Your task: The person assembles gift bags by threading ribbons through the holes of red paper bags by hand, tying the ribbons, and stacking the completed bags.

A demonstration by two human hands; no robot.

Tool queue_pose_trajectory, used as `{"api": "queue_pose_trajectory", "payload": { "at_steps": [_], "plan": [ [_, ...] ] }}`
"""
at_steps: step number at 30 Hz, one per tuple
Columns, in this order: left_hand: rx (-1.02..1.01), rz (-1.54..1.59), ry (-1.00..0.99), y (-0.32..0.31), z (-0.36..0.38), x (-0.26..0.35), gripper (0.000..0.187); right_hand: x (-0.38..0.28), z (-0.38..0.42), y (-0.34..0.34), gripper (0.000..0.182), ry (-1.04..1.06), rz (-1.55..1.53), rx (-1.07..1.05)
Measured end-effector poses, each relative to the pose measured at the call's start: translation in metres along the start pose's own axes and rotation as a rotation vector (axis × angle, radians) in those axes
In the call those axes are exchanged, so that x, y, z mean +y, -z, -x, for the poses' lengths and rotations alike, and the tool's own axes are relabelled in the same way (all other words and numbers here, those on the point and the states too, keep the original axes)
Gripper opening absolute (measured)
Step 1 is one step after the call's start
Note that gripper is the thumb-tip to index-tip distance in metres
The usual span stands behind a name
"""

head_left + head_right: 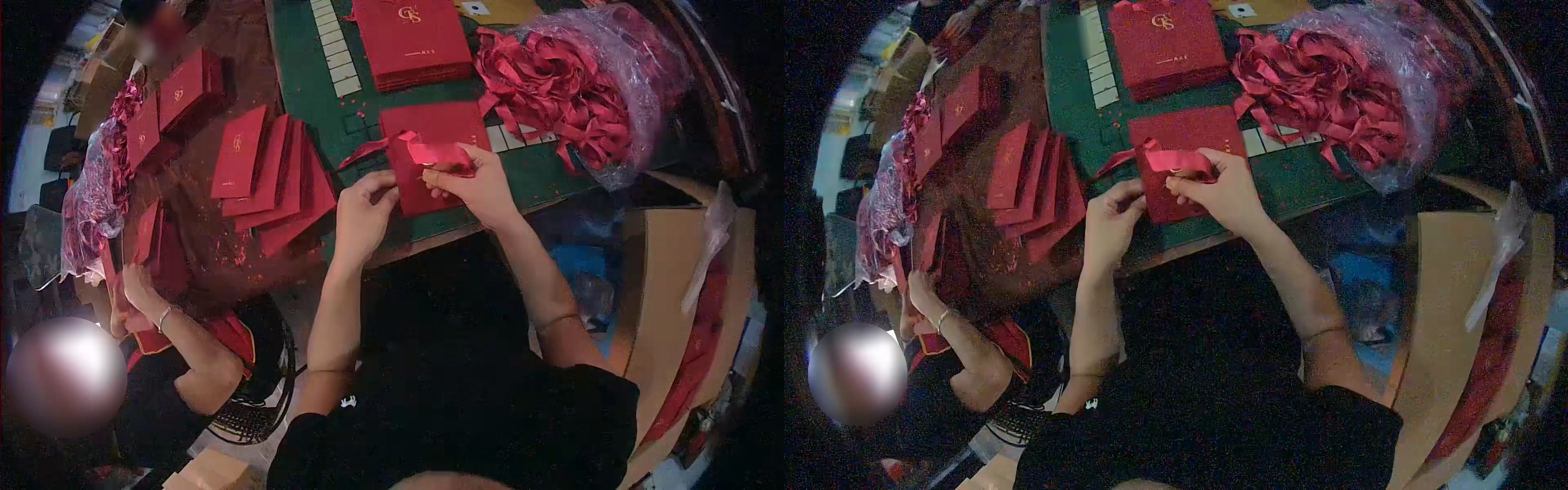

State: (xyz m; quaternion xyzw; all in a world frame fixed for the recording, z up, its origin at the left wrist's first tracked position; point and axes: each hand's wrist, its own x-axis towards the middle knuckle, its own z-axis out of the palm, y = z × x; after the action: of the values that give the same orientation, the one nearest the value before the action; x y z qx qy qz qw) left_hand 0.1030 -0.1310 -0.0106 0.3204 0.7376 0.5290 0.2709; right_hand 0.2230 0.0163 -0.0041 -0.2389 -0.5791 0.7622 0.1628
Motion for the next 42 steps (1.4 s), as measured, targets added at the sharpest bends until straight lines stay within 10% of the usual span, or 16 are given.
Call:
{"api": "queue_pose_trajectory", "payload": {
  "at_steps": [18,42],
  "plan": [
    [-0.047,-0.135,-0.196,0.001,0.003,-0.025,0.019,0.009,0.01,-0.013,0.014,0.258,0.405,0.07],
    [-0.044,-0.149,-0.254,0.005,0.006,-0.002,0.017,-0.011,-0.001,0.007,0.013,-0.017,0.084,-0.185]
  ]
}}
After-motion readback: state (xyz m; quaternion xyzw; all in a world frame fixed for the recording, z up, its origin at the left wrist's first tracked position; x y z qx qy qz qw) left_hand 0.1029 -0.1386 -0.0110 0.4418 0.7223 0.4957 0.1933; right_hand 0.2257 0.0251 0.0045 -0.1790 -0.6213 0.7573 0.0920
